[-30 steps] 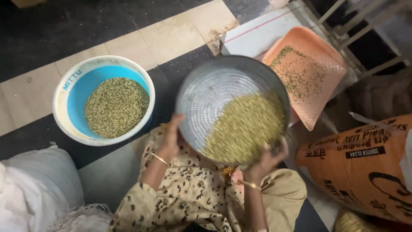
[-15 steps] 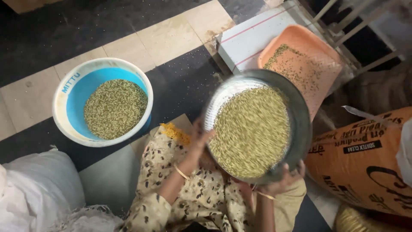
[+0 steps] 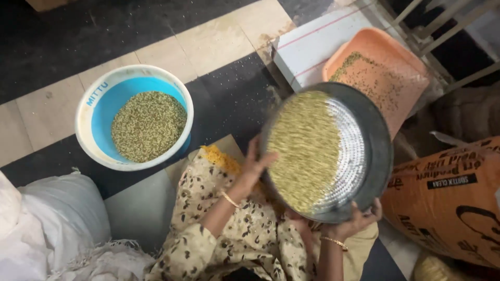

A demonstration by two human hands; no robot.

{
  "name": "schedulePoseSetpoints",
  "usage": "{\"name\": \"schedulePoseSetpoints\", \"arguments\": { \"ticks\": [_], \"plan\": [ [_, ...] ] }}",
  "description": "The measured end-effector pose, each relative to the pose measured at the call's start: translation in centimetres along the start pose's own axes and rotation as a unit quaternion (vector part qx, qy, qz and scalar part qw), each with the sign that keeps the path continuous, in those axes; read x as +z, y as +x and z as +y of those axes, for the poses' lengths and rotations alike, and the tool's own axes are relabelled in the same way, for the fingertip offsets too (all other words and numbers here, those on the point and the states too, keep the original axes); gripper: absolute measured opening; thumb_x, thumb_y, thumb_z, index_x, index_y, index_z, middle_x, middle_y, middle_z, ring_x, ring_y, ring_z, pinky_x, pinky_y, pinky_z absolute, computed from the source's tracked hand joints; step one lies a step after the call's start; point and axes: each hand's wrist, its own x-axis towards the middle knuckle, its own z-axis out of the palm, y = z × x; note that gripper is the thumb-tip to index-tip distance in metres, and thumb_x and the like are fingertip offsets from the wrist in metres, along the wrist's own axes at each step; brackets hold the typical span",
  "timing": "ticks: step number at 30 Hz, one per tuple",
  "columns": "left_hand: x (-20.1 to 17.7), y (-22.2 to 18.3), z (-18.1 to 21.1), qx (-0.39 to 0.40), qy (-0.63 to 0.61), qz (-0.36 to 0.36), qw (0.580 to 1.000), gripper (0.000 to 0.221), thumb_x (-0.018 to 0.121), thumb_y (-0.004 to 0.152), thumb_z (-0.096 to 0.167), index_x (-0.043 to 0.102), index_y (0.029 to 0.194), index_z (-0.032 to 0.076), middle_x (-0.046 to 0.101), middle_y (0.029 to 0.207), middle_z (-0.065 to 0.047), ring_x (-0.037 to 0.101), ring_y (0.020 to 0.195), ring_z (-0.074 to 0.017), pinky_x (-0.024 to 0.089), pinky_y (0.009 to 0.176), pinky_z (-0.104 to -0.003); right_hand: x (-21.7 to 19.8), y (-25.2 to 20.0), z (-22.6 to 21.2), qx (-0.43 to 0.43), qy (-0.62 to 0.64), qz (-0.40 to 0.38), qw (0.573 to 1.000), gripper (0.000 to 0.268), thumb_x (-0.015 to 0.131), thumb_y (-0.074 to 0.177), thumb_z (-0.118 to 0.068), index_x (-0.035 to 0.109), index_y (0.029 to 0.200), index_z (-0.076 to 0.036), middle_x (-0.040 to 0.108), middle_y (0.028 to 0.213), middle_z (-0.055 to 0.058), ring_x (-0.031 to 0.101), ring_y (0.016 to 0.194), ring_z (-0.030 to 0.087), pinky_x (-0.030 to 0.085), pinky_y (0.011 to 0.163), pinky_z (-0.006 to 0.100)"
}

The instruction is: The person sits on the floor and sifts small green seeds in a perforated metal tray, shaking it to separate debris and picking out unwanted pieces by hand. The seeds are transferred between the tray and a nearby blue bucket.

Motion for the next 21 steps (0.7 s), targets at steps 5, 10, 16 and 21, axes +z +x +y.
{"name": "schedulePoseSetpoints", "arguments": {
  "ticks": [5,10,16,21],
  "plan": [
    [-1.4,0.3,-0.9,0.015,-0.033,-0.027,0.999,0.104,0.069,0.08,0.057,0.021,0.159,0.01,0.032,0.163,-0.016,0.022,0.155,-0.0253,0.024,0.123,-0.04,2.1,-0.8,1.0,-0.05,-0.026,0.022,0.998,0.047,0.054,0.091,-0.02,0.046,0.137,-0.02,0.051,0.13,0.006,0.056,0.108,0.029,0.049,0.078,0.039],
    [-10.3,3.3,-1.4,-0.113,-0.25,0.1,0.956,0.091,0.074,0.069,0.055,0.049,0.143,0.009,0.046,0.151,-0.016,0.044,0.137,-0.033,0.039,0.112,-0.048,8.5,-2.5,0.9,-0.087,-0.127,-0.157,0.975,0.051,0.053,0.092,-0.008,0.047,0.143,-0.01,0.048,0.146,0.009,0.046,0.133,0.024,0.036,0.112,0.038],
    [-6.5,1.6,-2.2,-0.109,-0.101,0.096,0.984,0.098,0.067,0.073,0.06,0.04,0.155,0.014,0.038,0.159,-0.015,0.032,0.145,-0.0317,0.026,0.115,-0.048,4.2,-2.4,0.6,-0.046,-0.06,-0.06,0.995,0.055,0.061,0.087,-0.002,0.046,0.139,-0.012,0.042,0.143,0.009,0.044,0.128,0.027,0.036,0.104,0.043],
    [1.1,-1.2,0.1,-0.031,0.016,-0.016,0.999,0.117,0.072,0.068,0.065,0.015,0.158,0.018,0.023,0.161,-0.015,0.017,0.152,-0.031,0.021,0.122,-0.047,-0.8,-0.2,1.2,-0.112,-0.043,-0.008,0.993,0.052,0.063,0.088,-0.014,0.048,0.137,-0.019,0.038,0.149,0.006,0.043,0.138,0.025,0.046,0.117,0.042]
  ]
}}
